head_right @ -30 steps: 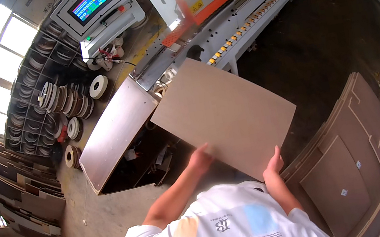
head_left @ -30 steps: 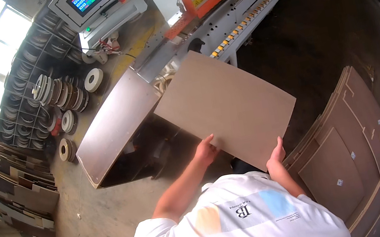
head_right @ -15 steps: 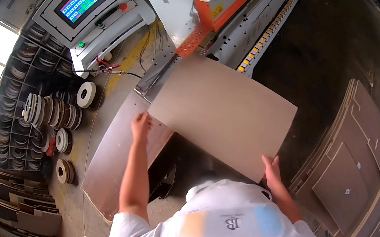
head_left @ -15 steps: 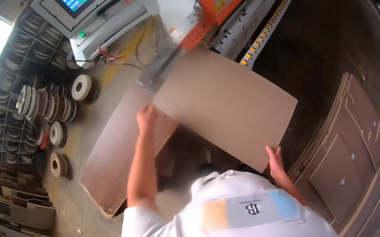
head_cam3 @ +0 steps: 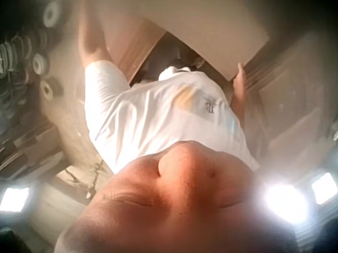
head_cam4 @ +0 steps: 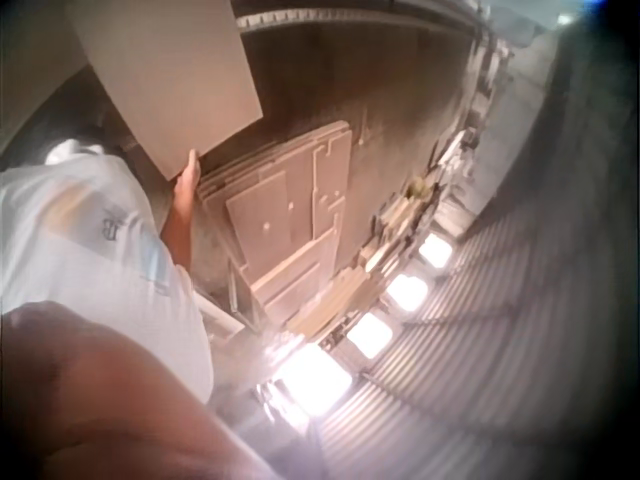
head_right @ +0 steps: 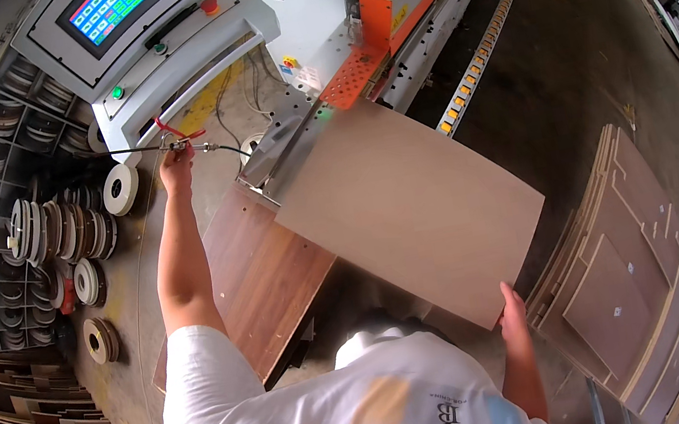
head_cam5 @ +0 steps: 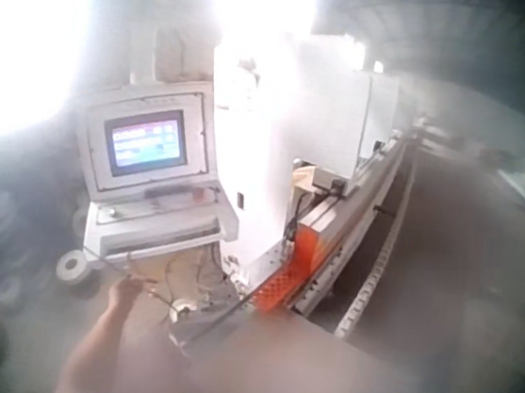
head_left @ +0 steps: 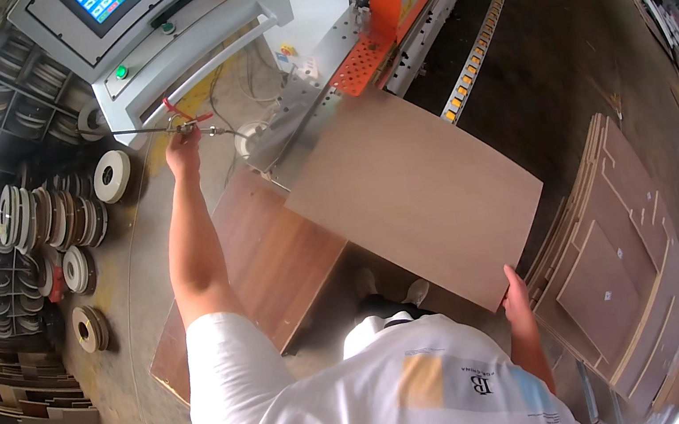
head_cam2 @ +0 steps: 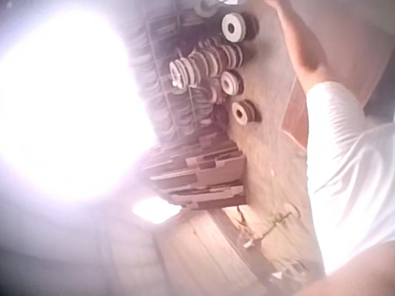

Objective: The person repeatedly picks up large rectangular wood panels from a stack and places them onto a conveyor belt feeding a processing machine. The person uses a handheld air nozzle to blow dust off the panels before and after they pass through the machine. The processed panels are then stacked on the floor.

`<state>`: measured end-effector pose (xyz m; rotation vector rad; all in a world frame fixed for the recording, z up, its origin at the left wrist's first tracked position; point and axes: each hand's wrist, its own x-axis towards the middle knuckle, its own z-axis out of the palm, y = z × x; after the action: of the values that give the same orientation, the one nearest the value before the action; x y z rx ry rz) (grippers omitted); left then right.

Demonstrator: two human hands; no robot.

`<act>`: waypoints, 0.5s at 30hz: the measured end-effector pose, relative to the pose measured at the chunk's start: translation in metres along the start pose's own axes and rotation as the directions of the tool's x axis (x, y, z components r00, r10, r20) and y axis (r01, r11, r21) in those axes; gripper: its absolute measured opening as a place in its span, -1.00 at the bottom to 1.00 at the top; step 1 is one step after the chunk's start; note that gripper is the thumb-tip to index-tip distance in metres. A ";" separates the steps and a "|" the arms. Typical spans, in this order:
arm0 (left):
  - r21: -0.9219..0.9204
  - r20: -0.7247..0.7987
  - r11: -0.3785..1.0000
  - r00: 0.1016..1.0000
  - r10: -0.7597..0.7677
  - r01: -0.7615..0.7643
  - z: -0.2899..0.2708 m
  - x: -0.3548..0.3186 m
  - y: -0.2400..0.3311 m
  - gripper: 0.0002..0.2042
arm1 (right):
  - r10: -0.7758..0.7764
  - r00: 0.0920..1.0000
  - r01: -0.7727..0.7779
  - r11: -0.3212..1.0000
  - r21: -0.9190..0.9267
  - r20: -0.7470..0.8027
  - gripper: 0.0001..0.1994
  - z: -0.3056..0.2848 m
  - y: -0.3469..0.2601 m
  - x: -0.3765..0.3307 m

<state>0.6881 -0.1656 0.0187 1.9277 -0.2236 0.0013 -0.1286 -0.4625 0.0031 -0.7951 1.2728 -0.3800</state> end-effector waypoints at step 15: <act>0.803 0.411 0.480 0.911 -0.019 -0.352 -0.066 -0.231 0.136 -0.67 | 0.009 1.000 -0.009 0.984 -0.179 -0.002 -0.51 -0.010 -0.007 -0.005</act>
<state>0.4475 -0.1156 0.1434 2.9339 -0.8105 -0.1473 -0.1382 -0.4673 0.0106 -0.9414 1.3238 -0.2607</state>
